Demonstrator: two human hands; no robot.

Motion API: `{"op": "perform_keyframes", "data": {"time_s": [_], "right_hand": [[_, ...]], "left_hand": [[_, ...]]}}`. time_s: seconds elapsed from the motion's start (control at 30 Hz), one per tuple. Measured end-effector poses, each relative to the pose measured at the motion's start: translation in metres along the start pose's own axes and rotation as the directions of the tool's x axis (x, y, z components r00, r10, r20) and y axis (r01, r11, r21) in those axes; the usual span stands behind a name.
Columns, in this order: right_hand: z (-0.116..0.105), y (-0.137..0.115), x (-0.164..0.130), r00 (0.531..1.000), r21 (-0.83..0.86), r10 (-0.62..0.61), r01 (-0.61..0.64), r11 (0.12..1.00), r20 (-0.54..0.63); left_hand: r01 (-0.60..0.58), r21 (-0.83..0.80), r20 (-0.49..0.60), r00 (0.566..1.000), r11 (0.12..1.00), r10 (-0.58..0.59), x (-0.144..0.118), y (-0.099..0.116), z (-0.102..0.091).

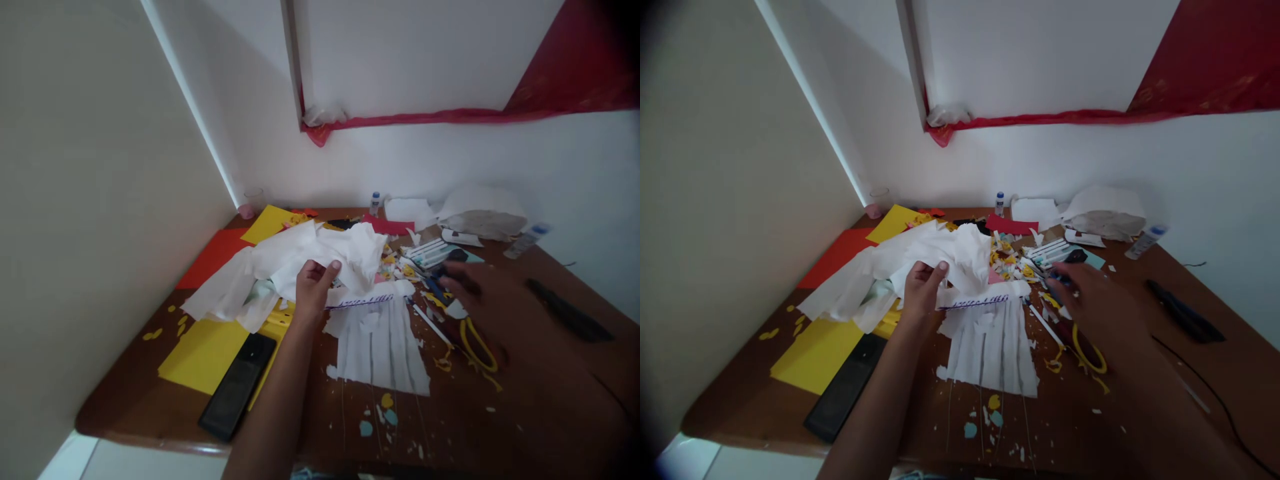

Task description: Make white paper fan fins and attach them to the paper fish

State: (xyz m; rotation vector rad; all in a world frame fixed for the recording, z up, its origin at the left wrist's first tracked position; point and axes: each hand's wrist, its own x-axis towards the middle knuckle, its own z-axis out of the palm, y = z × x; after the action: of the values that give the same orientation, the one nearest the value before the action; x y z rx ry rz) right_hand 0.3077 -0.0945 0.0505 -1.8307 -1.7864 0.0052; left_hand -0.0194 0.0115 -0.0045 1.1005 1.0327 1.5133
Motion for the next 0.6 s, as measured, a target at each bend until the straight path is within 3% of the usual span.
{"op": "perform_keyframes", "data": {"time_s": [0.1,0.13,0.23,0.4,0.5,0.6], "right_hand": [[0.002,-0.062,0.034,0.966,0.071,-0.256,0.258,0.964,-0.039],[0.006,-0.076,0.046,0.939,0.132,-0.343,0.339,0.931,0.002],[0.021,-0.096,0.071,0.914,0.163,-0.406,0.398,0.903,0.02],[0.045,-0.085,0.079,0.933,0.153,-0.345,0.358,0.921,-0.104],[0.058,-0.076,0.076,0.954,0.361,-0.235,0.289,0.887,-0.186],[0.073,-0.073,0.073,0.99,0.656,-0.081,0.137,0.743,-0.115]], "left_hand": [[-0.008,0.064,-0.017,1.0,0.998,0.009,0.0,0.003,-0.001],[-0.008,0.058,-0.004,1.0,0.998,0.008,-0.001,0.005,-0.001],[0.02,0.007,0.021,1.0,1.0,-0.02,-0.003,0.009,0.0],[0.128,-0.013,0.002,0.992,0.992,-0.128,-0.008,0.009,0.004],[0.149,-0.019,0.027,0.989,0.989,-0.148,-0.01,0.009,0.007],[0.13,-0.042,0.023,0.991,0.991,-0.129,-0.01,0.009,0.008]]}}
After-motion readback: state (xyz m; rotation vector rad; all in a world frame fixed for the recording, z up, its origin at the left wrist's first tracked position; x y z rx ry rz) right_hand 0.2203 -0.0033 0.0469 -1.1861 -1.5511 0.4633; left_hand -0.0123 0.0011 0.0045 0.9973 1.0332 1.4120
